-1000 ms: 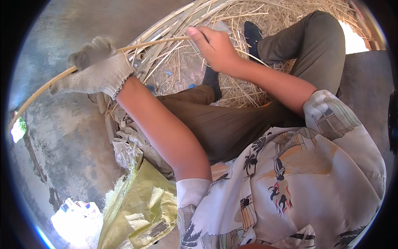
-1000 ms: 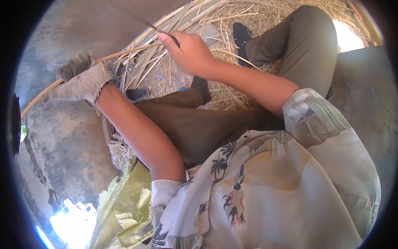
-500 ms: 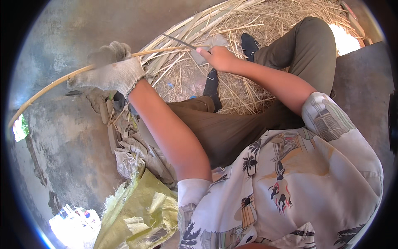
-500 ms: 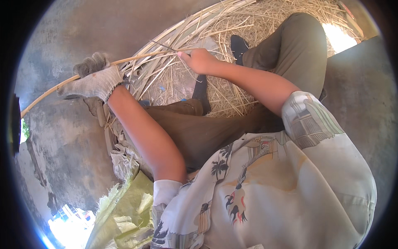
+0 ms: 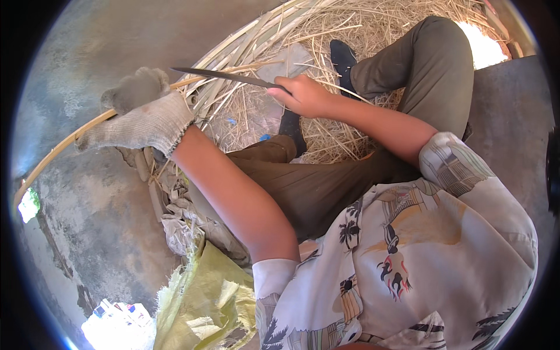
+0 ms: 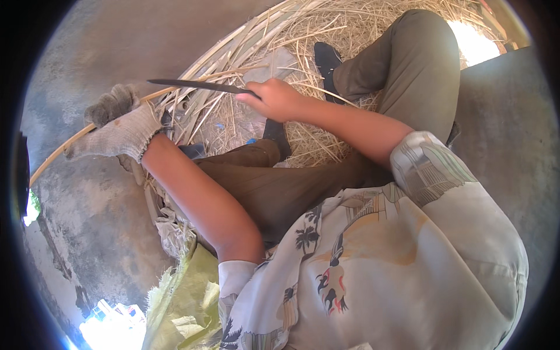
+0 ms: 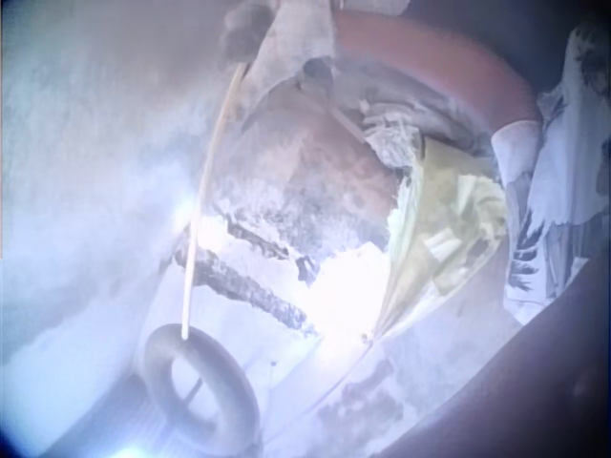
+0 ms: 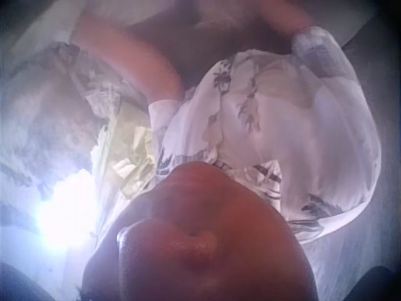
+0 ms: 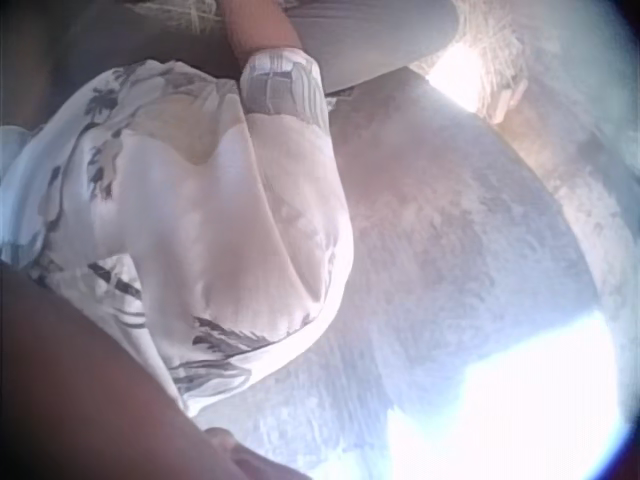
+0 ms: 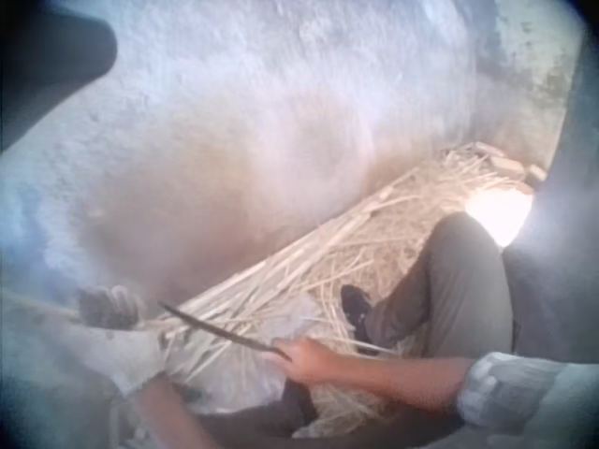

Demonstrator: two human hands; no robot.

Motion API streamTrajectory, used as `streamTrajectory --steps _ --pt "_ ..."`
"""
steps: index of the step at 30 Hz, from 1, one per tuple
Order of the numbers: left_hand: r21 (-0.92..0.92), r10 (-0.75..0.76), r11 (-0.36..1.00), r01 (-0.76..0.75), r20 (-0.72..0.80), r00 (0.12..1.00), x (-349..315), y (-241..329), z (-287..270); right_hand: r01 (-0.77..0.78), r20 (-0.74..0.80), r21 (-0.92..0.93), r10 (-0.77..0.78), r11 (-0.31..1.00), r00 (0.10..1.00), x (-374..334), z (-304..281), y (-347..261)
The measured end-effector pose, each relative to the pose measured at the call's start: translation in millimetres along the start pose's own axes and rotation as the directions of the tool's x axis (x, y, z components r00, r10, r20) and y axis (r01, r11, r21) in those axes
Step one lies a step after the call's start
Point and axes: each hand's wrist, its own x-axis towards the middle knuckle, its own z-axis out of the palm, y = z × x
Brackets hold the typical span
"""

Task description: The person sits cross-legged on the floor and uses a knife to split a long bamboo stick into thin strips. The person holds the bamboo with a gloved left hand and repeatedly slices it with the knife in the right hand, creating a pile of bamboo strips.

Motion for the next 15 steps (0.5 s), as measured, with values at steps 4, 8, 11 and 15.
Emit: streamTrajectory --steps 4,8,11,15 --pt "-0.022 -0.008 1.000 0.010 0.110 0.994 -14 7 9 -0.530 0.013 -0.120 0.535 0.839 0.845 -2 31 157" --pt "0.052 0.100 0.994 -0.100 -0.006 0.995 2 12 -4 -0.489 0.068 -0.057 0.492 0.871 0.868 13 20 78" --pt "0.093 0.204 0.977 -0.194 -0.117 0.972 -11 13 5 -0.294 -0.020 0.013 0.294 0.956 0.956 11 10 31" --pt "-0.016 0.205 0.974 -0.224 0.465 0.861 -17 94 -22 -0.356 -0.088 -0.024 0.352 0.934 0.932 0 28 103"
